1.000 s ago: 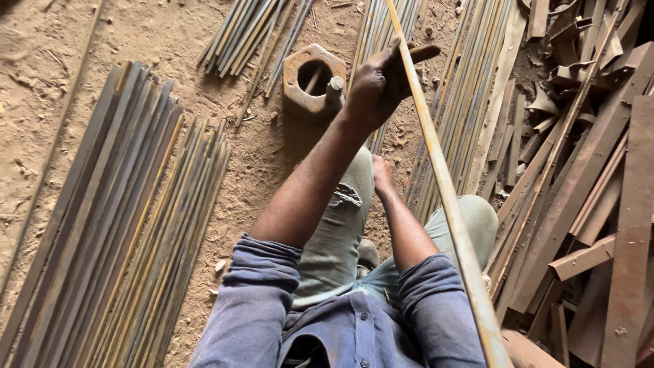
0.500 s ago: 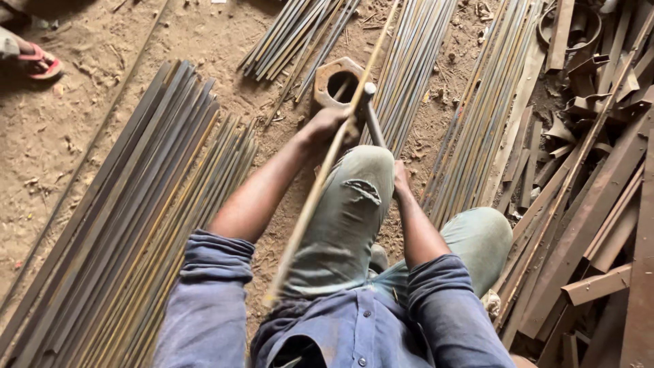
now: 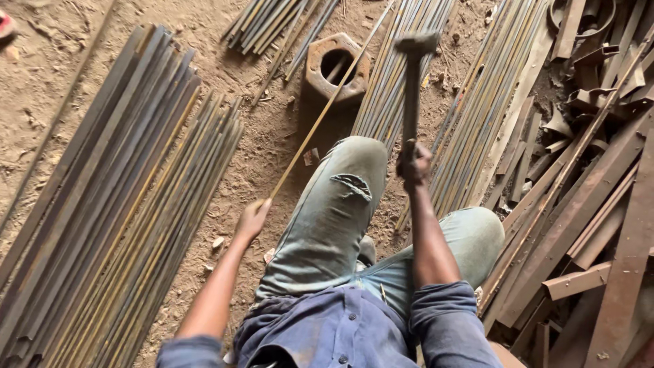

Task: The person sits on the ground and repeatedly straightens long, thin metal rods. They place each rod into a hexagonal metal guide and strike it with a hammer to remove bends. The straightened rods are then placed into a pile to the left.

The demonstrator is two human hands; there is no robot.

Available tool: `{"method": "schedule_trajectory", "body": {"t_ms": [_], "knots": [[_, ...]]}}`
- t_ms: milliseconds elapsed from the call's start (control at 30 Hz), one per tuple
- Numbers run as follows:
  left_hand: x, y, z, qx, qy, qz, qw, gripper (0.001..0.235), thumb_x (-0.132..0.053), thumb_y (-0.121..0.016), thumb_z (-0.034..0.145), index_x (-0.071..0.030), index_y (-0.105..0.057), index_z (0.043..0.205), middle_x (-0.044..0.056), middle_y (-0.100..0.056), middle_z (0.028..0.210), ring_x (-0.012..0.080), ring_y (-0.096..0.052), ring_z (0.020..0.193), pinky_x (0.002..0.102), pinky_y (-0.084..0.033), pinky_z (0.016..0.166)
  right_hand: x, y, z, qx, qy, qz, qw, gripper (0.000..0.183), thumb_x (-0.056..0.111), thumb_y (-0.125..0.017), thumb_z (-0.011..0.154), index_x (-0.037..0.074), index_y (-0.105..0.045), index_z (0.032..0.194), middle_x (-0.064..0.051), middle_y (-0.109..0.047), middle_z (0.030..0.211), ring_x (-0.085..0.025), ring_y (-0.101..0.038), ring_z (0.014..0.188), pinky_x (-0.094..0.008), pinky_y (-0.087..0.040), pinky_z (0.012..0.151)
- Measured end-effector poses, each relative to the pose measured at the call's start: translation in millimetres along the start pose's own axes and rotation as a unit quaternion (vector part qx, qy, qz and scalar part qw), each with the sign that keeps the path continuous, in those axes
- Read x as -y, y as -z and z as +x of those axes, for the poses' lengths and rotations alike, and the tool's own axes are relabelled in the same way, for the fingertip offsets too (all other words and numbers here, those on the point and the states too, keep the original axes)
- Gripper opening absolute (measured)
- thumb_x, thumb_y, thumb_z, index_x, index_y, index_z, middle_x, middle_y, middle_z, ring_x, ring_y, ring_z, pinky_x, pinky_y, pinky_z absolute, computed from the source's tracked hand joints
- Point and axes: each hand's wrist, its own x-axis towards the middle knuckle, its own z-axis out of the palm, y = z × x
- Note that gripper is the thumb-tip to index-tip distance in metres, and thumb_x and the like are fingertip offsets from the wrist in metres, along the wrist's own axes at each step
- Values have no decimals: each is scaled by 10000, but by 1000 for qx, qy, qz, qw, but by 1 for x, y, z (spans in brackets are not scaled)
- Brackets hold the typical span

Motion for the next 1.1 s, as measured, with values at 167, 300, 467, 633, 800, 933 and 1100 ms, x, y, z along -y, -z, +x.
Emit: {"method": "schedule_trajectory", "body": {"t_ms": [167, 300, 467, 633, 800, 933, 1100], "knots": [[28, 30, -69, 39, 134, 19, 990, 451, -506, -524, 999, -102, -705, 1086, 91, -624, 720, 221, -589, 679, 389, -484, 671, 56, -1, 41, 18, 173, -28, 984, 390, 412, -581, 1107, 57, -623, 952, -23, -630, 677, -94, -599, 508, -270, -499, 413], [50, 43, -97, 41, 92, 67, 993, 498, -535, -511, 1033, -89, -732, 1052, 74, -676, 800, 216, -645, 772, 386, -510, 741, 14, -17, 62, 11, 143, -91, 986, 409, 407, -566, 1084, 49, -648, 902, -5, -602, 608, -78, -492, 421, -244, -373, 338], [64, 54, -120, 11, 125, 84, 989, 486, -531, -544, 983, -121, -746, 1148, 91, -713, 906, 239, -688, 865, 403, -532, 799, -26, -30, 47, 0, -177, -342, 923, 436, 537, -566, 1024, 130, -642, 884, 5, -541, 584, -64, -459, 404, -225, -346, 311], [64, 72, -141, -23, 60, 54, 996, 500, -515, -582, 985, -66, -727, 1151, 69, -698, 898, 209, -658, 836, 360, -506, 743, 6, -42, 71, -62, 57, -69, 994, 504, 577, -499, 1050, 129, -614, 851, 18, -581, 613, -62, -535, 432, -250, -420, 336], [62, 97, -180, 23, 190, 90, 977, 509, -530, -577, 987, -80, -779, 1109, 136, -672, 752, 264, -637, 751, 398, -509, 717, 37, -30, 89, -17, 172, -14, 985, 496, 523, -531, 1104, 111, -578, 832, -15, -553, 596, -91, -507, 420, -261, -400, 349], [63, 104, -201, 4, 190, 102, 976, 546, -558, -609, 968, -74, -765, 1169, 142, -763, 872, 278, -714, 894, 403, -542, 852, 6, -41, 78, -31, 142, -170, 975, 512, 490, -467, 1111, 105, -600, 800, 7, -558, 599, -75, -426, 398, -264, -317, 318], [64, 112, -210, -25, 162, 121, 979, 561, -542, -628, 981, -48, -759, 1213, 155, -702, 1137, 302, -636, 1063, 429, -473, 893, -21, -41, 46, -6, -165, -331, 929, 432, 542, -498, 1035, 156, -631, 895, 18, -548, 604, -101, -458, 457, -323, -367, 388]]}}
